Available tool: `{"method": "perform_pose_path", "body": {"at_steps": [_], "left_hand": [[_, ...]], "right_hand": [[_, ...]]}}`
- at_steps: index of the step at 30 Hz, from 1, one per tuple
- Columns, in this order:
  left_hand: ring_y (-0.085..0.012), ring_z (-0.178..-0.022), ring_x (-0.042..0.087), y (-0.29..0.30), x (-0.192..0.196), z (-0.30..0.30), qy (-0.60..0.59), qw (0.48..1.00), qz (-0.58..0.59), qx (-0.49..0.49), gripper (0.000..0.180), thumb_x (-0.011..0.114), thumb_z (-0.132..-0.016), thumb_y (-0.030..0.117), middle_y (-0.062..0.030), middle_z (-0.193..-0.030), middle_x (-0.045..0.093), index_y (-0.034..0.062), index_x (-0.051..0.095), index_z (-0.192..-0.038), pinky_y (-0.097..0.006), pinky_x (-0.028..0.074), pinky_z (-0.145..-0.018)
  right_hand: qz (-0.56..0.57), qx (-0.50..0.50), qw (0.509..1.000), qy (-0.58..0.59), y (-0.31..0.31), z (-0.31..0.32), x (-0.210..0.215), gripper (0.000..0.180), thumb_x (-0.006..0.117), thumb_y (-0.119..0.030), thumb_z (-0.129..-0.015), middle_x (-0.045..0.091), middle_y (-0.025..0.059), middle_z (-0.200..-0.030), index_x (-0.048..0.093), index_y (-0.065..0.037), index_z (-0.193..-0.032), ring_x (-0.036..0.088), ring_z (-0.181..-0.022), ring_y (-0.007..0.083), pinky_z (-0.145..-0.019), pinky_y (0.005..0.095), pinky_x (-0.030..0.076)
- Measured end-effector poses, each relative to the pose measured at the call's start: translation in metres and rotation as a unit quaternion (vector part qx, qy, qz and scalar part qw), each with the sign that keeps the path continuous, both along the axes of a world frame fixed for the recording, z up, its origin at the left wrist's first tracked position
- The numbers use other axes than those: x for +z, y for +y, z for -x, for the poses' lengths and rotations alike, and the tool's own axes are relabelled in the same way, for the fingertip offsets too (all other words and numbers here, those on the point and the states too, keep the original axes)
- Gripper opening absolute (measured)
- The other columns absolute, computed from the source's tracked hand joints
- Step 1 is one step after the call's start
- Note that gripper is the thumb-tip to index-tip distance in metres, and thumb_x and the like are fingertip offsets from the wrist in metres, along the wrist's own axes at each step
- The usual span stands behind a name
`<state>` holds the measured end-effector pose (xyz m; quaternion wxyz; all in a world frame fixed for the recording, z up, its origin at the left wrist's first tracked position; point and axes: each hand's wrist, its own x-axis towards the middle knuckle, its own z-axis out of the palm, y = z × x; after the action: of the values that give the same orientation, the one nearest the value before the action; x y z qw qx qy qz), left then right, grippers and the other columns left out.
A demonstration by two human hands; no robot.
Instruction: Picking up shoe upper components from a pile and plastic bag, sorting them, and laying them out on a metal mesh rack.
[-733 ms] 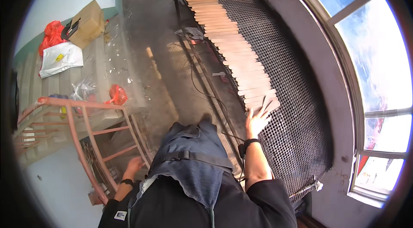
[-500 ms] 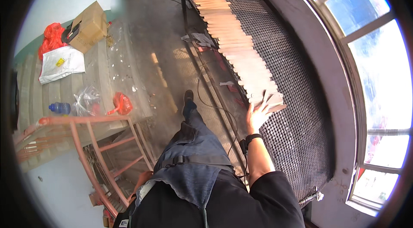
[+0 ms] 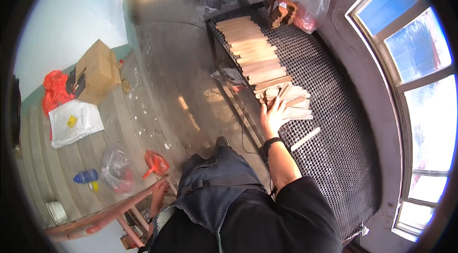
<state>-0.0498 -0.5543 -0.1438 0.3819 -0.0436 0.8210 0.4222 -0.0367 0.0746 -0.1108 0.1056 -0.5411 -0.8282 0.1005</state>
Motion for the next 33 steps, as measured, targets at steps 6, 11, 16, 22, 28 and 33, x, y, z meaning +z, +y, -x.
{"method": "perform_pose_path", "body": {"at_steps": [6, 11, 16, 22, 28, 33], "left_hand": [[-0.021, -0.099, 0.069, 0.075, 0.045, 0.161, -0.077, 0.98, -0.15, 0.11, 0.037, 0.054, -0.098, 0.016, -0.0103, -0.113, 0.07, 0.0019, 0.062, -0.132, -0.032, 0.054, -0.083], [-0.0195, -0.099, 0.069, 0.137, 0.028, 0.326, -0.109, 0.99, -0.088, 0.009, 0.038, 0.056, -0.099, 0.015, -0.0111, -0.114, 0.071, 0.0015, 0.06, -0.134, -0.031, 0.054, -0.083], [-0.0131, -0.096, 0.067, 0.259, 0.051, 0.49, -0.055, 0.985, -0.033, -0.159, 0.036, 0.055, -0.101, 0.015, -0.01, -0.116, 0.07, 0.0037, 0.06, -0.135, -0.027, 0.052, -0.08], [-0.0174, -0.11, 0.067, 0.421, 0.083, 0.608, 0.043, 0.925, -0.005, -0.377, 0.036, 0.057, -0.1, 0.012, -0.0103, -0.125, 0.069, 0.0046, 0.061, -0.136, -0.031, 0.052, -0.092], [-0.025, -0.139, 0.049, 0.569, 0.1, 0.624, 0.159, 0.848, -0.091, -0.497, 0.05, 0.061, -0.097, 0.008, -0.0136, -0.151, 0.05, 0.0085, 0.053, -0.146, -0.039, 0.039, -0.115], [-0.0322, -0.143, 0.043, 0.665, 0.115, 0.602, 0.285, 0.751, -0.117, -0.584, 0.055, 0.065, -0.094, 0.014, -0.0182, -0.155, 0.043, 0.0076, 0.05, -0.147, -0.041, 0.038, -0.116]], "right_hand": [[-0.032, 0.028, 0.99, 0.135, 0.04, 0.117, -0.011, 0.079, 0.067, -0.052, -0.089, 0.035, 0.0224, -0.159, 0.04, -0.017, -0.154, 0.029, -0.143, 0.0533, -0.112, 0.0704, 0.026], [0.014, 0.066, 0.996, 0.067, 0.059, 0.175, 0.022, 0.075, 0.068, -0.043, -0.09, 0.033, 0.0237, -0.16, 0.039, -0.016, -0.154, 0.029, -0.144, 0.0538, -0.115, 0.0663, 0.028], [-0.014, 0.01, 0.983, 0.181, 0.066, 0.168, 0.043, 0.075, 0.072, -0.036, -0.085, 0.037, 0.0235, -0.157, 0.043, -0.014, -0.15, 0.036, -0.141, 0.0513, -0.118, 0.0606, 0.027], [-0.146, -0.307, 0.934, 0.105, 0.049, -0.016, 0.014, 0.076, 0.074, -0.036, -0.086, 0.044, 0.0251, -0.152, 0.044, -0.001, -0.147, 0.047, -0.134, 0.0448, -0.111, 0.0516, 0.039], [0.069, -0.532, 0.842, -0.059, 0.018, -0.099, 0.001, 0.081, 0.051, -0.06, -0.098, 0.041, 0.0202, -0.157, 0.034, -0.009, -0.157, 0.035, -0.145, 0.0444, -0.114, 0.0617, 0.031], [0.026, -0.397, 0.915, -0.063, 0.058, 0.05, -0.007, 0.074, 0.05, -0.055, -0.1, 0.036, 0.0329, -0.155, 0.041, -0.004, -0.152, 0.031, -0.142, 0.0545, -0.117, 0.0617, 0.025]]}}
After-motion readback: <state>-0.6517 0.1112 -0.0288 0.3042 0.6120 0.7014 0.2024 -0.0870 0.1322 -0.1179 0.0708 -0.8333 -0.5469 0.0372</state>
